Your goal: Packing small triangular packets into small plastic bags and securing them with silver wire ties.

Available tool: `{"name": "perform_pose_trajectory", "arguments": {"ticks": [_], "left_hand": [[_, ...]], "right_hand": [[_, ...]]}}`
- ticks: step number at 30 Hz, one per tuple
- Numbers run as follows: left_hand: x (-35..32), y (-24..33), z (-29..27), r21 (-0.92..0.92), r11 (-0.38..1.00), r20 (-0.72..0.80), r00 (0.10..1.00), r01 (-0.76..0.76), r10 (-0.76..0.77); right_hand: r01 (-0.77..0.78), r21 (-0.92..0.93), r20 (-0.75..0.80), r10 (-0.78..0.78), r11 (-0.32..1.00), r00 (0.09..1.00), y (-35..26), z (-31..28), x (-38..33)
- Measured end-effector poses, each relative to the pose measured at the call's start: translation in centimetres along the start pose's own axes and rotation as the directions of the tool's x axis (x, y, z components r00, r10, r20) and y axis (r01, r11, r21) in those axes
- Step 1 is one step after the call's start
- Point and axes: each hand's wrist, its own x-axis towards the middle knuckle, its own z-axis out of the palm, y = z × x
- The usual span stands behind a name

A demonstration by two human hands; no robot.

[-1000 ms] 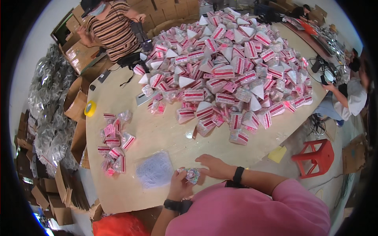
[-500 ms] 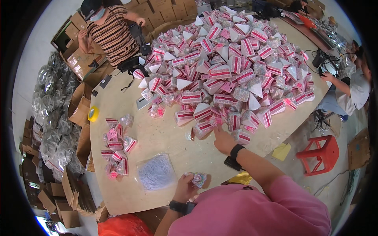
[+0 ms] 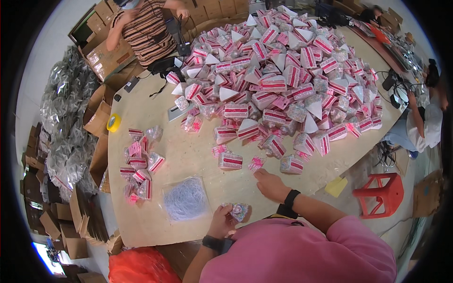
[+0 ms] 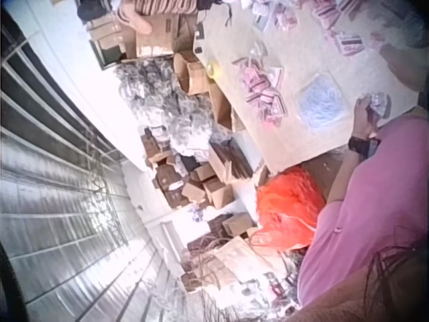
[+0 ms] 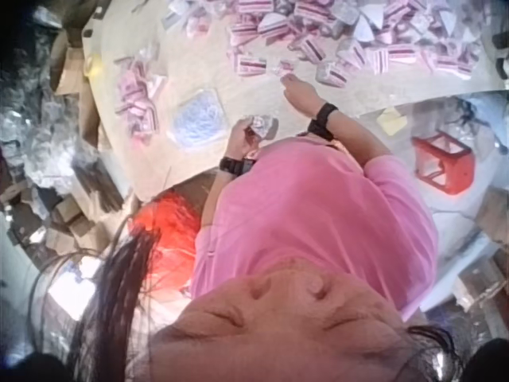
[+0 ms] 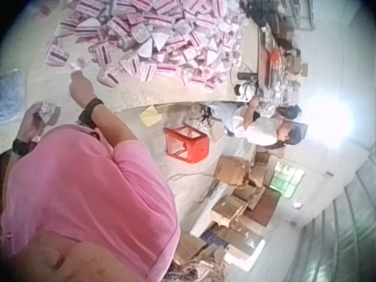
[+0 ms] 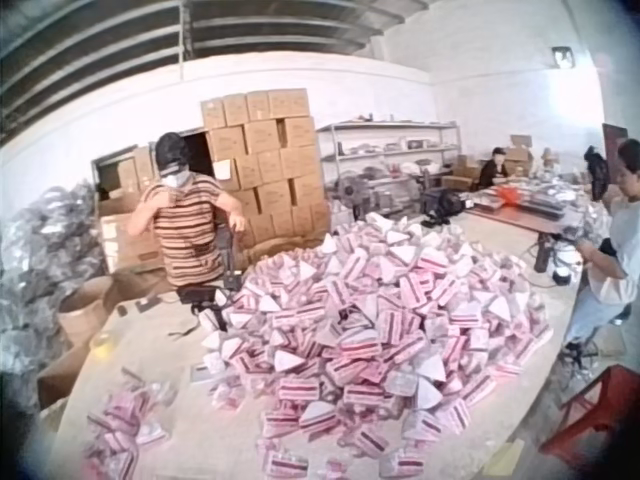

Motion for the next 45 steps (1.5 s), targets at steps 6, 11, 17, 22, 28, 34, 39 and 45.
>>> {"name": "perform_pose_trajectory", "arguments": {"ticks": [6,11,17,22,28,34,39,45], "left_hand": [[0.5,-0.6,-0.1,-0.005,1.000,-0.020,1.000,0.020,-0.020],[0.8,-0.9,-0.6,0.033,0.999,0.011,0.999,0.043,-0.043],[0.3,-0.4,-1.5,0.040,0.998,0.102,0.993,0.057,-0.061],[0.5,0.0,-0.3,-0.023,1.000,-0.004,1.000,0.012,-0.012],[1.5,0.3,0.2,-0.016,1.000,-0.011,1.000,-0.005,0.005],[1.0,1.1,1.2,0.110,0.993,-0.066,0.997,-0.043,0.050],[1.8,1.3,0.4,0.176,0.982,-0.054,0.996,-0.065,0.076],[0.6,2.6,2.2,0.167,0.982,-0.037,0.995,-0.088,0.095]], "right_hand": [[-0.004,-0.069,-0.200,-0.010,0.998,0.980,-0.5,-1.4,4.3],[-0.193,-0.109,-0.165,0.173,0.975,0.971,2.5,-2.1,9.9],[-0.049,-0.312,0.024,0.060,0.949,0.998,-0.2,-1.9,6.9],[0.014,-0.127,0.046,-0.008,0.992,0.999,-0.6,-1.0,4.9],[0.232,0.283,0.270,-0.309,0.931,0.912,-2.6,-0.5,0.9],[0.125,0.296,0.456,-0.256,0.947,0.852,-6.6,-0.4,-0.1],[0.067,0.311,0.491,-0.221,0.948,0.843,-7.3,-1.1,0.8],[0.080,0.323,0.431,-0.222,0.943,0.875,-6.4,0.4,0.6]]}}
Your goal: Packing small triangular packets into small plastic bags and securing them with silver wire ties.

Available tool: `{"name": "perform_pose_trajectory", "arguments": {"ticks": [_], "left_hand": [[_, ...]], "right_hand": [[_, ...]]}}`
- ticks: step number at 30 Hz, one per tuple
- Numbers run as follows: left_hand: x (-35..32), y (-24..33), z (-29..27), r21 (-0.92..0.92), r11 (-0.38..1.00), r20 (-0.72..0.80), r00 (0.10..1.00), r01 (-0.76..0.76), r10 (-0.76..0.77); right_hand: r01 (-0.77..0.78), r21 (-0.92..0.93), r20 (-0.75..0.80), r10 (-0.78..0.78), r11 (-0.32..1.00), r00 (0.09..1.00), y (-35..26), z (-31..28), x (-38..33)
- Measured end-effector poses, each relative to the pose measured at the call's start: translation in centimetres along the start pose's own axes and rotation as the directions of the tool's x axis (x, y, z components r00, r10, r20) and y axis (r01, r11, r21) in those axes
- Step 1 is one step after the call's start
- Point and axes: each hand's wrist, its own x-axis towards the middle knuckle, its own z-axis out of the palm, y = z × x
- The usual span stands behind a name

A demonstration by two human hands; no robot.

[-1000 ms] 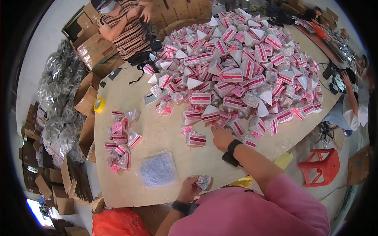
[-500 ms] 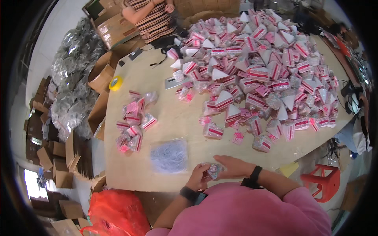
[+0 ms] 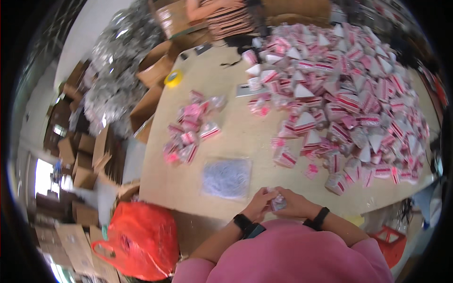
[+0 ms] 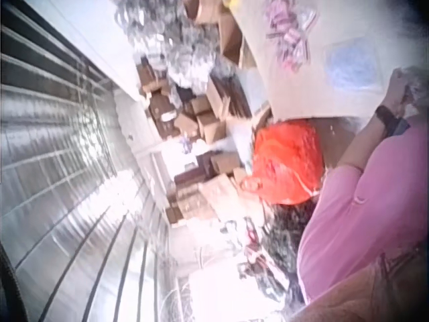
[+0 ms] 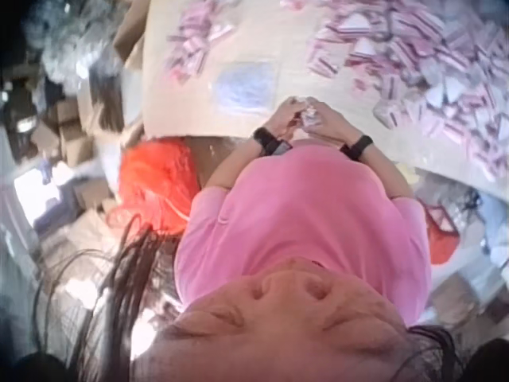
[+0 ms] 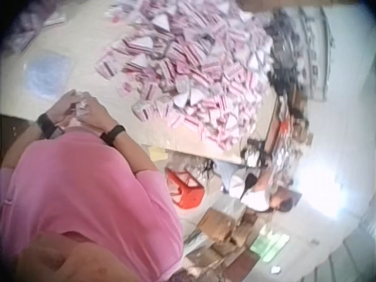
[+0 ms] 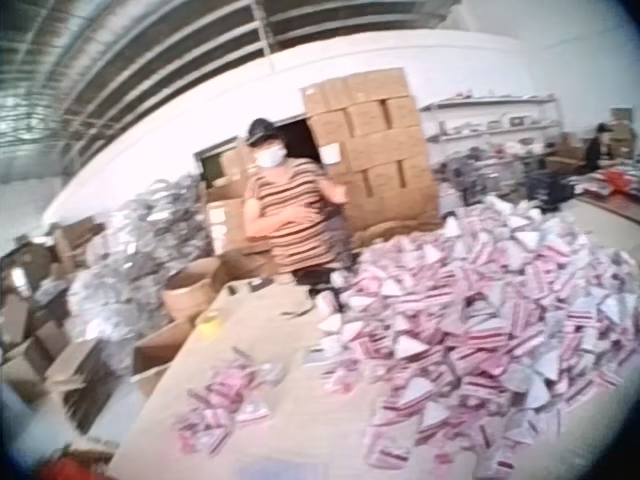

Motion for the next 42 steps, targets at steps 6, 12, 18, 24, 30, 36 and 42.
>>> {"name": "perform_pose_trajectory", "arguments": {"ticks": [6,12,18,24,30,36,42], "left_hand": [[-0.1,-1.5,-2.3,-0.068,0.998,0.000,1.000,-0.002,0.003],[-0.3,-2.5,-4.0,-0.180,0.983,0.020,0.998,-0.048,0.053],[-2.2,-2.6,-5.5,-0.106,0.991,0.004,0.997,-0.077,0.078],[-1.9,-3.7,-7.8,-0.163,0.987,0.131,0.991,0.002,0.020],[-1.5,-2.6,-5.4,-0.058,0.996,0.182,0.982,0.071,-0.059],[-2.0,-1.4,-3.3,0.034,0.999,0.107,0.993,0.042,-0.045],[-0.7,-1.9,-4.0,-0.041,0.994,0.173,0.981,0.098,-0.089]], "right_hand": [[0.027,0.060,0.090,-0.032,0.998,0.995,0.0,0.5,1.1],[-0.071,0.171,0.116,0.052,0.983,0.992,-0.1,0.3,1.5],[-0.049,0.090,0.176,0.033,0.995,0.984,0.4,0.3,1.6],[0.010,0.052,0.065,-0.014,0.999,0.998,3.0,1.0,1.7],[-0.078,0.278,-0.038,0.093,0.957,0.995,5.6,2.2,1.1],[-0.189,0.465,-0.021,0.224,0.865,0.974,5.0,1.2,-0.4],[-0.215,0.604,0.089,0.204,0.767,0.975,5.4,1.7,-0.9]]}}
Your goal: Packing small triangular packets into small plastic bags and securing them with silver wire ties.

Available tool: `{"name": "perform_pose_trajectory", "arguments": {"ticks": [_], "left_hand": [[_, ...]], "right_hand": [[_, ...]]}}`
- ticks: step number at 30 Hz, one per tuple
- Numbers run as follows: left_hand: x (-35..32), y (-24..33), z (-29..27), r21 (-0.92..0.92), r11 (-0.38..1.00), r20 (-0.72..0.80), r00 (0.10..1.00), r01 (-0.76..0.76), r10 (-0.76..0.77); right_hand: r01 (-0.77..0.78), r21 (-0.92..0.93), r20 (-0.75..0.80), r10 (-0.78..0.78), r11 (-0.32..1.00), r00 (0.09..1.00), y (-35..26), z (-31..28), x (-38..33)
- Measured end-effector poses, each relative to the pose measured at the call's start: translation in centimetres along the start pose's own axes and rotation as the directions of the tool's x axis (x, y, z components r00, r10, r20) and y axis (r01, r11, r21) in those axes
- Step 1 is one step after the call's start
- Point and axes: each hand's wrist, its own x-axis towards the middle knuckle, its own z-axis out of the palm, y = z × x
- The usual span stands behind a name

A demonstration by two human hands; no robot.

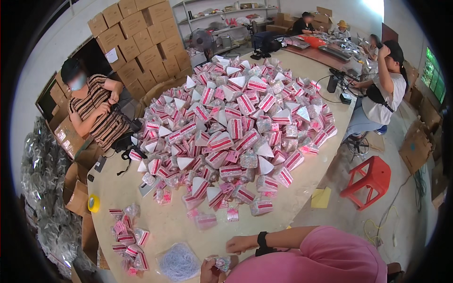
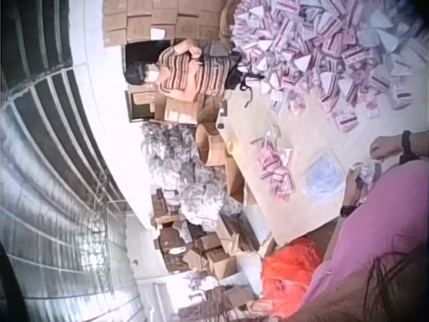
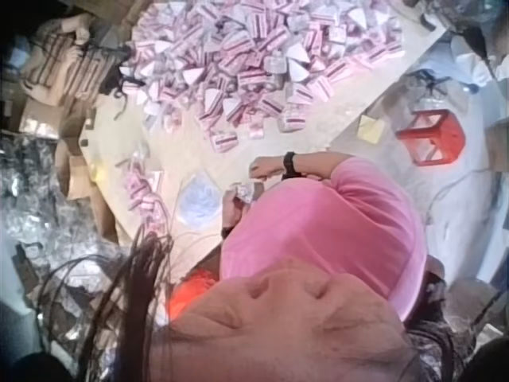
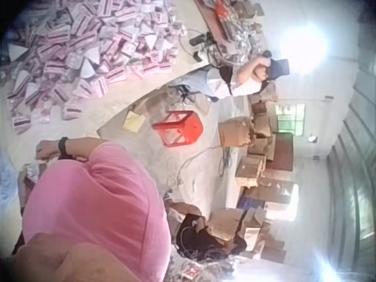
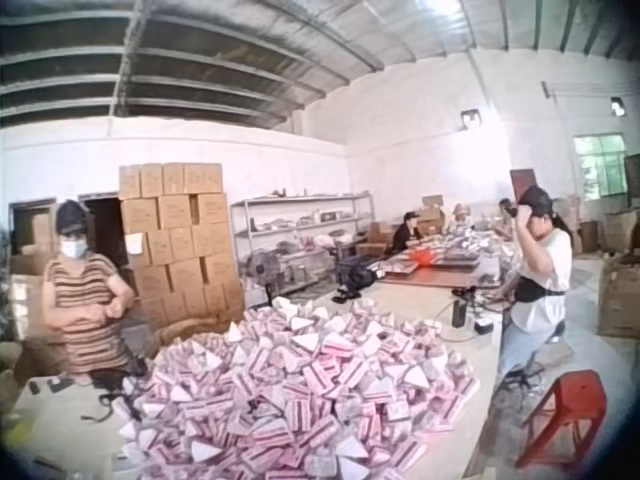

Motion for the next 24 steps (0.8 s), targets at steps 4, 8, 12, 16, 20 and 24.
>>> {"name": "perform_pose_trajectory", "arguments": {"ticks": [4,8,12,16,20,24], "left_hand": [[0.2,0.2,2.2,0.005,0.999,-0.068,0.997,-0.034,0.034],[0.3,0.2,1.5,0.014,0.995,-0.047,0.994,-0.096,0.097],[1.9,-1.3,-2.2,0.087,0.978,0.030,0.982,-0.191,0.189],[-0.3,0.8,0.9,0.017,0.993,-0.061,0.991,-0.115,0.116],[-1.3,0.2,0.1,-0.065,0.989,-0.084,0.988,-0.135,0.129],[-2.0,-0.2,-0.7,-0.049,0.980,-0.097,0.978,-0.191,0.186]], "right_hand": [[-0.053,0.024,0.026,0.052,0.998,0.998,-0.4,0.0,-0.6],[-0.047,0.027,0.050,0.046,0.999,0.998,-0.8,0.4,-0.2],[-0.058,-0.020,0.140,0.061,0.998,0.988,-1.8,0.9,0.3],[-0.173,0.017,0.128,0.170,0.985,0.977,-4.4,1.8,0.3],[-0.097,0.057,0.190,0.084,0.994,0.978,-3.6,3.0,1.1],[-0.076,-0.050,0.196,0.085,0.996,0.977,-4.4,3.9,2.1]]}}
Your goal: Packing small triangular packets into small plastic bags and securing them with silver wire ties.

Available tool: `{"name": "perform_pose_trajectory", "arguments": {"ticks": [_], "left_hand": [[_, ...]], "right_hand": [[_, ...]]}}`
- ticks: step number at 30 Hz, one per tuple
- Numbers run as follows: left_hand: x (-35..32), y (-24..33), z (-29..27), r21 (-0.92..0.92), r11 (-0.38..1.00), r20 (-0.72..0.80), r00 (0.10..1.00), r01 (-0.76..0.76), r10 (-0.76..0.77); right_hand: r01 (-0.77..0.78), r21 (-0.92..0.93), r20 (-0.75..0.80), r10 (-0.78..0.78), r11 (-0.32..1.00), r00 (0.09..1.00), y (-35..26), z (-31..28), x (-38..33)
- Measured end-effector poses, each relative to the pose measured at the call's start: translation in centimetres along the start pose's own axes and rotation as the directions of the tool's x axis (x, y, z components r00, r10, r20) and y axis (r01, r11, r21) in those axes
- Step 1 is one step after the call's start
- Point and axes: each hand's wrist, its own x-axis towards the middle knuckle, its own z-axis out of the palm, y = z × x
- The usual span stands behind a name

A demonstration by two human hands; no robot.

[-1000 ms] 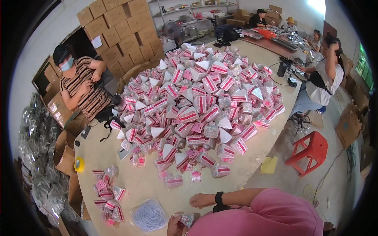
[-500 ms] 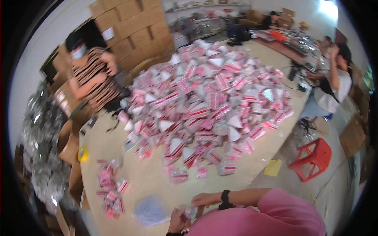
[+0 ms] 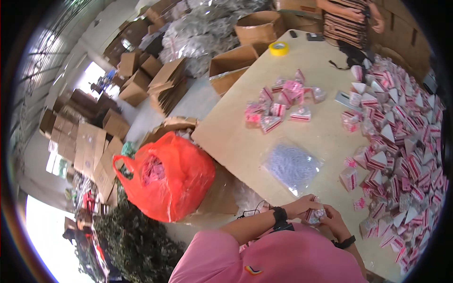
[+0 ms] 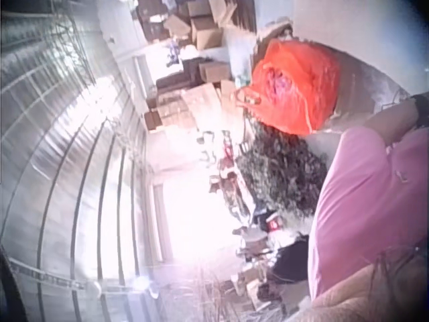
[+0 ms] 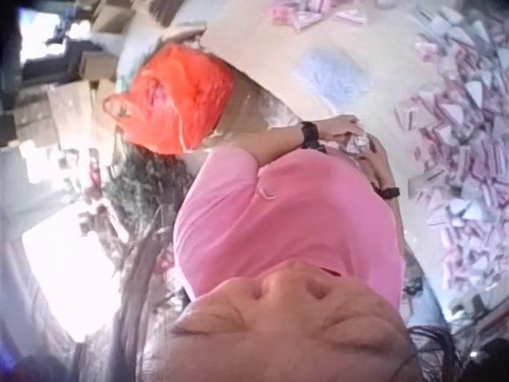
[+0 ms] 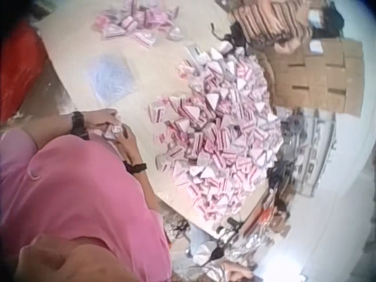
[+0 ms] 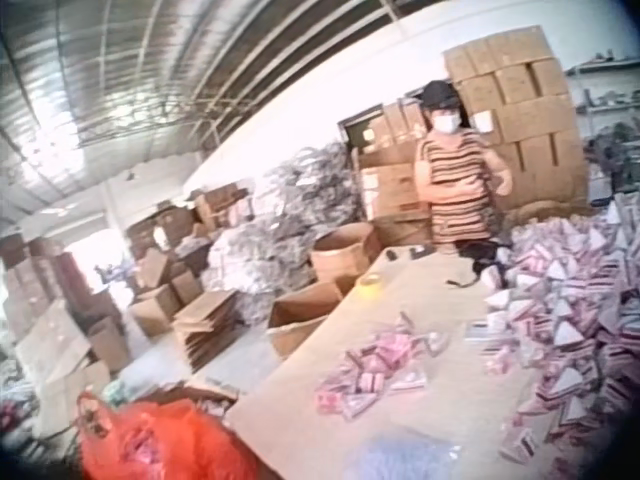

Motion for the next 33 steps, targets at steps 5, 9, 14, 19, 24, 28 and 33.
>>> {"name": "perform_pose_trajectory", "arguments": {"ticks": [5,9,14,19,24,28,33], "left_hand": [[-2.0,0.6,-0.3,-0.022,0.998,-0.038,0.997,-0.063,0.062],[-2.5,0.2,-1.2,-0.061,0.994,-0.062,0.994,-0.094,0.091],[-2.8,-1.6,-3.3,-0.070,0.978,-0.157,0.970,-0.198,0.185],[-7.3,-0.3,-3.7,-0.111,0.965,-0.280,0.939,-0.238,0.199],[-11.2,-0.8,-6.1,-0.169,0.912,-0.384,0.877,-0.374,0.288],[-15.0,-1.3,-8.8,-0.293,0.869,-0.467,0.853,-0.400,0.235],[-20.1,-1.8,-13.1,-0.310,0.848,-0.478,0.841,-0.431,0.253]], "right_hand": [[0.008,-0.071,0.066,-0.004,0.997,0.998,-0.7,0.6,1.3],[0.006,-0.050,0.102,-0.001,0.999,0.995,-0.8,0.9,2.3],[0.000,-0.079,0.120,0.009,0.997,0.993,-2.3,2.2,3.3],[-0.046,-0.027,0.146,0.050,0.999,0.988,-3.8,3.8,4.2],[-0.063,-0.056,0.140,0.071,0.996,0.988,-4.4,6.6,5.3],[-0.101,-0.075,0.211,0.115,0.992,0.971,-5.5,10.8,6.0],[-0.097,-0.142,0.210,0.126,0.985,0.970,-6.5,17.4,8.4]]}}
